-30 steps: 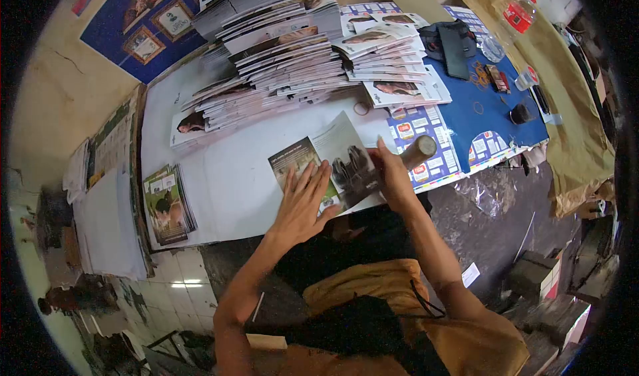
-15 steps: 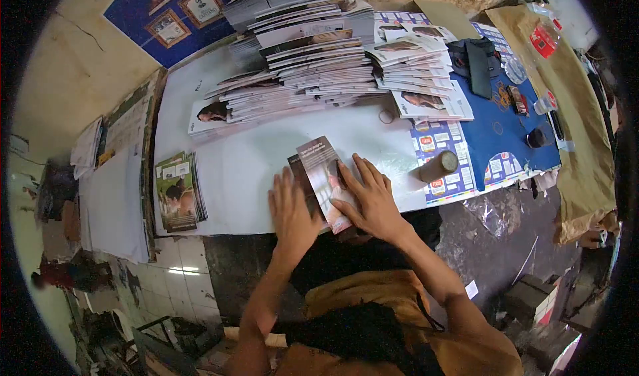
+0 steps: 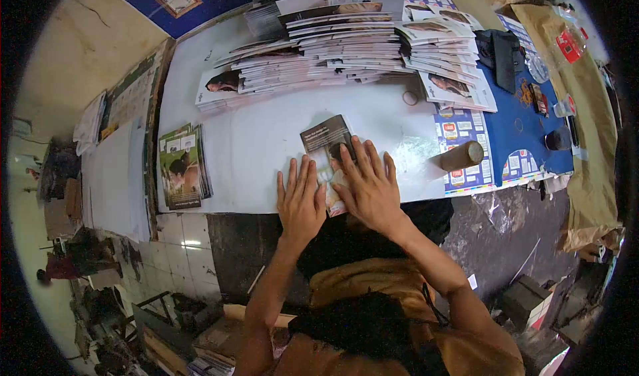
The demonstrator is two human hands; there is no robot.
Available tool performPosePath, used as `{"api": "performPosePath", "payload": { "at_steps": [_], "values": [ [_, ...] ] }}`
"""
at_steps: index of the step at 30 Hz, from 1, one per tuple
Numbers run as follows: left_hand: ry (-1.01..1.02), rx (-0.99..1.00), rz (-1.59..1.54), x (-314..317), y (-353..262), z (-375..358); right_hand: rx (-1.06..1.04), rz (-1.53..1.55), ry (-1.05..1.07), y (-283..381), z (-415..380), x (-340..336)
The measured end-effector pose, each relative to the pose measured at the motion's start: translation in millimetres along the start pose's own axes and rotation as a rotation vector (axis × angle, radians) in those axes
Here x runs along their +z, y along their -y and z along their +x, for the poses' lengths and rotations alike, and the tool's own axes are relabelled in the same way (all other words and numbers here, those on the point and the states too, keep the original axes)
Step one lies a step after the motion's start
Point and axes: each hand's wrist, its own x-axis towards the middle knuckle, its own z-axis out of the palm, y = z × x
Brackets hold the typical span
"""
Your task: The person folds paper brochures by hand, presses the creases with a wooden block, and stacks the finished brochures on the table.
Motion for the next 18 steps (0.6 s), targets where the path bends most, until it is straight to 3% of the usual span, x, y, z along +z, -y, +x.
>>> {"api": "performPosePath", "payload": {
  "at_steps": [18],
  "values": [
    [0.066, -0.013, 0.008, 0.2, 1.1, -0.6, -0.01, -0.016, 0.02, -0.7, 0.6, -0.3]
  ]
}}
